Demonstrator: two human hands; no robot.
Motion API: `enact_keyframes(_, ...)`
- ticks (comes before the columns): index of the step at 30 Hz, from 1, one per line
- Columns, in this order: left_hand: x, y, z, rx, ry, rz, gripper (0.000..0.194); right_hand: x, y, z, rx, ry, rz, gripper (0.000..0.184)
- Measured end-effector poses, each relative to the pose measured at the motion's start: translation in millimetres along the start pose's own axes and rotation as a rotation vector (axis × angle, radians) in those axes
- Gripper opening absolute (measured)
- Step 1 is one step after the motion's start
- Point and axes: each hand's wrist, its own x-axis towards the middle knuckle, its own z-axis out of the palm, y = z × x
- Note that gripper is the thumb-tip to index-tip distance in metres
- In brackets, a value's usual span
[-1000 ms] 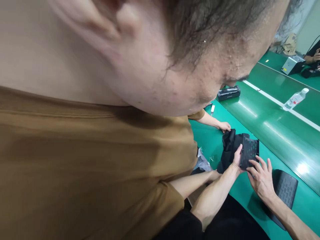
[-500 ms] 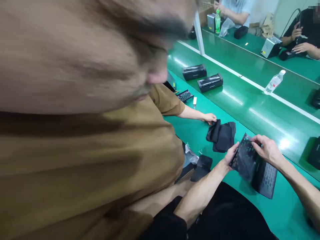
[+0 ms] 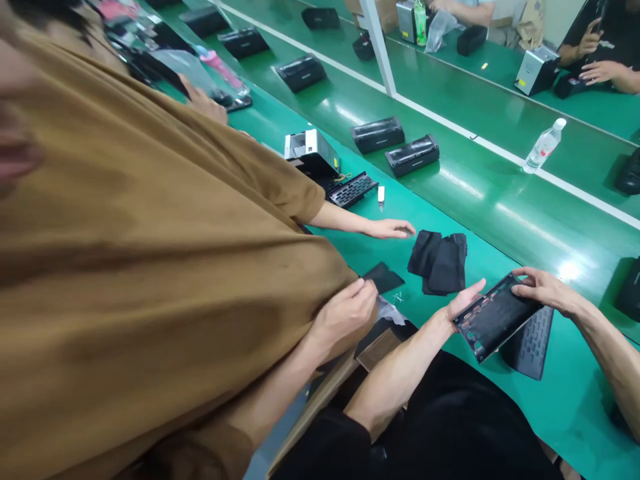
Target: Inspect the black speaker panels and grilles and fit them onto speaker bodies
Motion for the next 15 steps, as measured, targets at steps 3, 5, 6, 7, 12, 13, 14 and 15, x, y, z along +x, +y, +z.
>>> enact_keyframes(3, -23.4, 19.9, -67.1, 0.488, 0.242, 0.125, 0.050, 0.7, 10.2, -6.5, 0.215, -0.186, 0.118, 0.033)
enact_keyframes(5, -43.7, 35.7, -126.2, 0.586, 0.320, 0.171, 0.046, -0.6, 19.3, -7.6, 0.322, -0.168, 0.161, 0.032)
enact_keyframes(6, -53.1, 42.0, -152.7, 0.590, 0.325, 0.179, 0.044, -1.9, 24.1, -7.1, 0.368, -0.140, 0.174, 0.034)
enact_keyframes(7, -60.6, 46.4, -173.2, 0.571, 0.296, 0.170, 0.041, -3.6, 28.6, -5.8, 0.409, -0.116, 0.183, 0.037)
enact_keyframes(12, -56.1, 29.6, -133.1, -0.038, 0.102, -0.022, 0.025, -15.6, 42.0, 12.5, 0.530, -0.044, 0.203, 0.051)
enact_keyframes(13, -48.0, 20.9, -103.5, -0.217, 0.172, -0.049, 0.031, -17.7, 43.0, 17.8, 0.549, -0.036, 0.203, 0.054)
enact_keyframes(14, -38.7, 11.9, -73.8, -0.261, 0.159, -0.073, 0.037, -19.2, 43.9, 23.2, 0.567, -0.031, 0.200, 0.057)
enact_keyframes(15, -29.0, 3.3, -47.5, -0.273, 0.143, -0.091, 0.044, -20.2, 44.9, 28.3, 0.584, -0.028, 0.196, 0.060)
